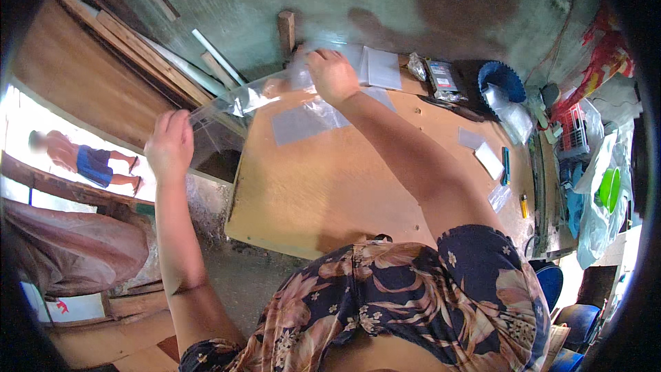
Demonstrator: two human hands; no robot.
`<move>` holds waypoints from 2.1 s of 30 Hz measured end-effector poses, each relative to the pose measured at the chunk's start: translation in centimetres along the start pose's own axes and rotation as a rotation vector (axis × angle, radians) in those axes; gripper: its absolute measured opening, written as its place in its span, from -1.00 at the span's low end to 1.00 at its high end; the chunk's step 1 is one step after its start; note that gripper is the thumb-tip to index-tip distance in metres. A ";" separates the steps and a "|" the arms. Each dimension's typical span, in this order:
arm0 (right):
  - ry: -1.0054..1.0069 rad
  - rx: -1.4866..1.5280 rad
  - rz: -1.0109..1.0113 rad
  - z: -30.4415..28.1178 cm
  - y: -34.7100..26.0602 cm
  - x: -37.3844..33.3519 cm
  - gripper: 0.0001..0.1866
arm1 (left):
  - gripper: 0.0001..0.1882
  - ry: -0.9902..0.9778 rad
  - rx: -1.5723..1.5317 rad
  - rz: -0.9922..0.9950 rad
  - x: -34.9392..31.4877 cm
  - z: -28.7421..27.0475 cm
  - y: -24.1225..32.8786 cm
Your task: The person repeatedly places a clear plastic sheet on a wooden table, smooths it with a black plastic squeegee, folds it over a white rectangular template, and peels it off. This cycle is repeated multiple times with new sheets.
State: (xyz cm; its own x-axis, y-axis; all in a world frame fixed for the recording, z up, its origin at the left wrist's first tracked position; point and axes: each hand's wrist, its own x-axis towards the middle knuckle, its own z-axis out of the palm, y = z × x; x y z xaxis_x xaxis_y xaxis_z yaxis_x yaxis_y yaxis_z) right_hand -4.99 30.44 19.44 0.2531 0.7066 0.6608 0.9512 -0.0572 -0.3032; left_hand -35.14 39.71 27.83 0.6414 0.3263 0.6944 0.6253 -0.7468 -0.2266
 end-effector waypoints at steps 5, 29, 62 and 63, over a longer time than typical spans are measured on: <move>0.238 0.053 -0.134 3.7 0.6 0.4 -0.90 | -0.76 0.035 0.164 0.088 -5.4 0.4 -0.1; -0.835 -0.362 -0.026 9.6 8.1 -12.4 -0.63 | -0.46 -0.825 -0.220 -0.410 -19.6 13.5 12.0; -0.136 1.253 0.997 -10.5 3.8 -23.1 -0.90 | -0.33 -0.781 -1.760 -0.577 -9.2 6.9 30.7; -0.158 1.234 0.966 -11.1 2.7 -23.5 -0.87 | -0.35 -0.844 -1.835 -0.623 -8.8 6.2 31.6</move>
State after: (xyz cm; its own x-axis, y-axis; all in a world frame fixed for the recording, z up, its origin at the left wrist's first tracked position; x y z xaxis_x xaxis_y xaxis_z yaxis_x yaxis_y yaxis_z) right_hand -6.40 5.85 10.75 0.5605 0.8130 -0.1578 -0.2970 0.0195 -0.9547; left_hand -18.32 16.84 10.36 0.8972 0.4232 -0.1258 0.0762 0.1324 0.9883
